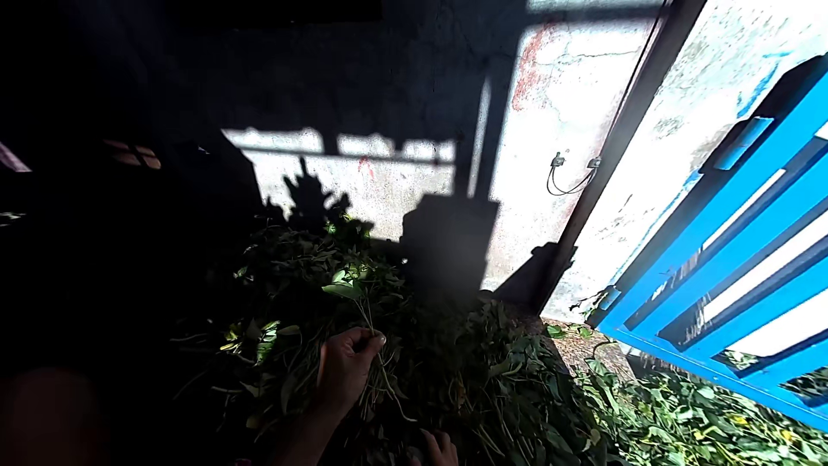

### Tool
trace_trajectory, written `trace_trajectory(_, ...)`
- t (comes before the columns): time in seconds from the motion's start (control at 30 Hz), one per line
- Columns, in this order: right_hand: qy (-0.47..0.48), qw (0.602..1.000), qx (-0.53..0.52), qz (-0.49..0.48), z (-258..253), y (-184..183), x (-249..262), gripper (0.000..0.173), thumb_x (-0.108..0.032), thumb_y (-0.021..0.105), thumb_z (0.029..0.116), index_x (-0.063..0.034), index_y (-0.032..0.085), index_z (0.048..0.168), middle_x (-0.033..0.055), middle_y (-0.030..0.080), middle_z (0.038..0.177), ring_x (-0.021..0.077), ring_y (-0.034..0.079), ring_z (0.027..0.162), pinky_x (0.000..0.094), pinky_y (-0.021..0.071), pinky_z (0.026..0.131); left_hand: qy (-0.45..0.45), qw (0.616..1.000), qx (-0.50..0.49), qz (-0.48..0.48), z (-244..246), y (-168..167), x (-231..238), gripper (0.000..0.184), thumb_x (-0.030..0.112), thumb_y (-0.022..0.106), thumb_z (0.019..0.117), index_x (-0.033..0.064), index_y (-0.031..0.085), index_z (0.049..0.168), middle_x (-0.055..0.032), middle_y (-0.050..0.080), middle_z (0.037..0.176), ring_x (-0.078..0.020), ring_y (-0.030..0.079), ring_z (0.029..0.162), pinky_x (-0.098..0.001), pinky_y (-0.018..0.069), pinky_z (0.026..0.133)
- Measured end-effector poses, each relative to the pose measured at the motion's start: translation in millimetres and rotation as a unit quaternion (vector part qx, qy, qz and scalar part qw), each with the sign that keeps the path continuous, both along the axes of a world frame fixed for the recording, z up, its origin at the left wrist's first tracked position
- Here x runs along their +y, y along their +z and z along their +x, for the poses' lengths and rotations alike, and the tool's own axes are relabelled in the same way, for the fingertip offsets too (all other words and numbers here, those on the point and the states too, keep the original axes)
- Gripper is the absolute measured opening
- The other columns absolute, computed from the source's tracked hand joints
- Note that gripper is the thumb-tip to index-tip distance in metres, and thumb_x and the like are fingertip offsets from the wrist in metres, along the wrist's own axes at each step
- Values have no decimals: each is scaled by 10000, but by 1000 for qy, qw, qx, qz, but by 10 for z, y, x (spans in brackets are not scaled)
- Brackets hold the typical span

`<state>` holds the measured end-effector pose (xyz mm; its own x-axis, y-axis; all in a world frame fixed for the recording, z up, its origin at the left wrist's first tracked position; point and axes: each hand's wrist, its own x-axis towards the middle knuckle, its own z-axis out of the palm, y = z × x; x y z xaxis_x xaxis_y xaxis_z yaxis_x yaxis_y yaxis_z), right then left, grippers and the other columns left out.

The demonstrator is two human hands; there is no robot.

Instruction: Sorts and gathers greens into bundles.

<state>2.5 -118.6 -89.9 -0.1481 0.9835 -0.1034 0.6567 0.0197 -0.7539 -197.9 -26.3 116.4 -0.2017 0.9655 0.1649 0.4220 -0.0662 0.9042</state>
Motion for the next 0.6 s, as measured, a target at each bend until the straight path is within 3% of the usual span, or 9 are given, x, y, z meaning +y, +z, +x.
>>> trace_trajectory(0.1, -85, 965, 64, 240, -127, 535, 177, 442, -294, 615, 964, 11, 650, 1283, 226, 617, 1330, 377, 600, 1243, 514, 521, 1021, -76, 995, 21, -56, 131, -157, -33, 114, 217, 732, 940, 111, 772, 943, 34, 734, 826, -44, 675, 732, -231, 566, 698)
trace_trajectory(0.17, -84, 938, 56, 331, -160, 808, 254, 510, -373, 613, 948, 9, 643, 1284, 192, 639, 1338, 360, 580, 1288, 549, 464, 1075, -122, 989, 2, -86, 225, -221, -49, 117, 213, 748, 928, 101, 774, 949, 23, 743, 844, -51, 688, 758, -232, 573, 724)
trace_trajectory(0.23, -62, 940, 72, 329, -173, 929, 252, 462, -366, 575, 990, -13, 660, 1276, 144, 683, 1284, 331, 589, 1287, 563, 424, 1110, -164, 981, -36, -101, 304, -257, -69, 114, 192, 764, 918, 82, 773, 949, 5, 751, 863, -70, 701, 783, -239, 583, 747)
trace_trajectory(0.27, -52, 946, 97, 305, -180, 946, 234, 401, -316, 552, 1018, -9, 674, 1245, 131, 709, 1202, 298, 633, 1211, 534, 457, 1077, -178, 976, -56, -111, 333, -268, -81, 123, 193, 771, 914, 78, 774, 957, -3, 754, 869, -79, 704, 782, -246, 586, 741)
trace_trajectory(0.37, -51, 953, 166, 247, -210, 954, 185, 267, -153, 521, 1039, 43, 690, 1105, 132, 701, 940, 211, 703, 877, 375, 598, 826, -187, 970, -75, -139, 397, -288, -139, 174, 214, 782, 911, 78, 760, 1017, -10, 749, 900, -94, 706, 796, -258, 590, 727)
trace_trajectory(0.43, -75, 950, 189, 237, -239, 946, 163, 271, -147, 512, 1046, 50, 696, 1062, 123, 697, 889, 177, 701, 804, 330, 605, 764, -184, 972, -55, -132, 427, -329, -174, 163, 206, 766, 921, 88, 765, 1033, 2, 756, 912, -84, 716, 820, -258, 601, 775)
trace_trajectory(0.6, -77, 958, 196, 193, -284, 986, 106, 316, -184, 460, 1076, 13, 686, 976, 87, 656, 805, 155, 654, 717, 326, 571, 677, -126, 981, -96, -113, 479, -362, -191, 81, 138, 721, 942, 65, 755, 930, -25, 744, 797, -132, 719, 698, -288, 621, 666)
